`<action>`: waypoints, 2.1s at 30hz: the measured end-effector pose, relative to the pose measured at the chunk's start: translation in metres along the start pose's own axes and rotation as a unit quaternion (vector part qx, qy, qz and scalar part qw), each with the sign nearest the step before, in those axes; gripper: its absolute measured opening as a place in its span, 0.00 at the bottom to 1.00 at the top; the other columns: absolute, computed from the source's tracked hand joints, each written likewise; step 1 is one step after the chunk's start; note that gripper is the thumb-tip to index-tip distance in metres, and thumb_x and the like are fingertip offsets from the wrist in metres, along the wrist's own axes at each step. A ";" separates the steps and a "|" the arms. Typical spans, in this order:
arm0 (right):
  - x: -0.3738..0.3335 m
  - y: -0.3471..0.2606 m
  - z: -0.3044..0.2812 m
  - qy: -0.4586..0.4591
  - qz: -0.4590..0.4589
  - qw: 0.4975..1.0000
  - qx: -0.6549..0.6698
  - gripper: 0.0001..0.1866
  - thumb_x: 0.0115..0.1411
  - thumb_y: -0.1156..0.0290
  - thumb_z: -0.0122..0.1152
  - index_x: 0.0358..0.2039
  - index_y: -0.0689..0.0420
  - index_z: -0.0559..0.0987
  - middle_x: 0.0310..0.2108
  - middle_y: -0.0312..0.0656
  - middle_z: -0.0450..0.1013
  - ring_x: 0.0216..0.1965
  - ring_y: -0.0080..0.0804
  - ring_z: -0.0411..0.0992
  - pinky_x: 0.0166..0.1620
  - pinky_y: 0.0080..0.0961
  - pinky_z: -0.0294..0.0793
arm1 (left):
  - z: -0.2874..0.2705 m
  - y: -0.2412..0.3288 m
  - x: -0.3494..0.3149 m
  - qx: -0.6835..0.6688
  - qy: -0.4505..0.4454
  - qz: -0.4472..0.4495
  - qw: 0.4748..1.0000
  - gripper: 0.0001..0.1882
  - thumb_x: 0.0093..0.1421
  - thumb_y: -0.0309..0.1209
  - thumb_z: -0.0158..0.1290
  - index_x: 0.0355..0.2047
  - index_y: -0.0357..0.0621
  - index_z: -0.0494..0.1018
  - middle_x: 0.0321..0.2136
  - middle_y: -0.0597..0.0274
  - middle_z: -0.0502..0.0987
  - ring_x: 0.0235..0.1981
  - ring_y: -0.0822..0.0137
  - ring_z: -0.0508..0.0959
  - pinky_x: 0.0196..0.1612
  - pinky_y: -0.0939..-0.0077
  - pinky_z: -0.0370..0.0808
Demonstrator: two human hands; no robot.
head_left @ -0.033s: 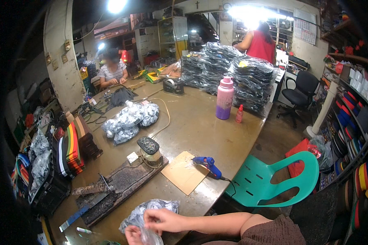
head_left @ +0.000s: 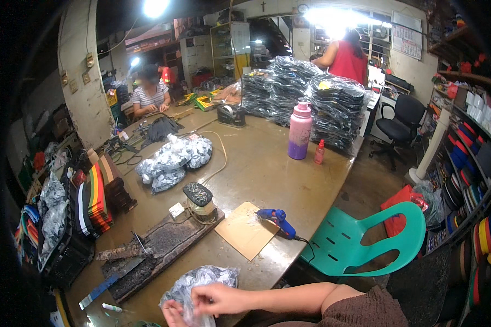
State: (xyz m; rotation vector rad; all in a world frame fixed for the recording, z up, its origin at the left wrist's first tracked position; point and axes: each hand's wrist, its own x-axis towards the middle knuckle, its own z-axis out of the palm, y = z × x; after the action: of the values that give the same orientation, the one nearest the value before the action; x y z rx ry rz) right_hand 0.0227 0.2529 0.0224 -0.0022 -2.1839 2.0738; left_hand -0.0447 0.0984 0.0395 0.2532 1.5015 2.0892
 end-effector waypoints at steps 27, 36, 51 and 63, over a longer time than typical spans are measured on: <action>0.005 -0.009 0.002 0.138 -0.127 0.980 0.072 0.09 0.59 0.72 0.55 0.39 0.58 0.68 0.33 0.39 0.68 0.37 0.24 0.67 0.41 0.23 0.67 | -0.009 -0.006 -0.009 0.167 -0.124 0.223 0.952 0.23 0.55 0.27 0.60 0.48 0.40 0.64 0.39 0.62 0.71 0.40 0.68 0.72 0.49 0.74 0.68; 0.001 -0.007 0.010 0.009 -0.160 0.986 -0.054 0.12 0.55 0.69 0.57 0.35 0.59 0.66 0.30 0.45 0.67 0.33 0.44 0.69 0.37 0.32 0.68 | -0.021 -0.005 0.004 0.038 -0.129 0.071 0.988 0.15 0.67 0.34 0.45 0.47 0.34 0.69 0.44 0.55 0.75 0.43 0.65 0.75 0.48 0.71 0.73; 0.010 0.019 0.001 0.127 -0.024 0.979 0.157 0.08 0.67 0.69 0.43 0.42 0.56 0.70 0.35 0.36 0.68 0.35 0.24 0.67 0.38 0.22 0.68 | 0.005 -0.002 -0.020 0.479 -0.159 0.245 0.828 0.24 0.54 0.38 0.62 0.43 0.35 0.67 0.34 0.48 0.72 0.32 0.55 0.73 0.39 0.63 0.71; -0.012 0.006 -0.009 -0.030 -0.051 0.977 -0.203 0.21 0.61 0.52 0.57 0.34 0.60 0.69 0.22 0.51 0.68 0.25 0.48 0.68 0.30 0.36 0.67 | -0.061 0.007 0.030 -0.360 -0.221 -0.046 0.905 0.21 0.63 0.33 0.46 0.55 0.36 0.67 0.52 0.50 0.72 0.55 0.57 0.70 0.61 0.58 0.63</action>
State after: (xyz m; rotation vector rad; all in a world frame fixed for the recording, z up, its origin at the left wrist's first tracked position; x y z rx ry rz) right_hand 0.0346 0.2610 0.0162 0.1306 -2.5437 1.5619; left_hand -0.0992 0.0634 0.0191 0.3293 0.4207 2.1613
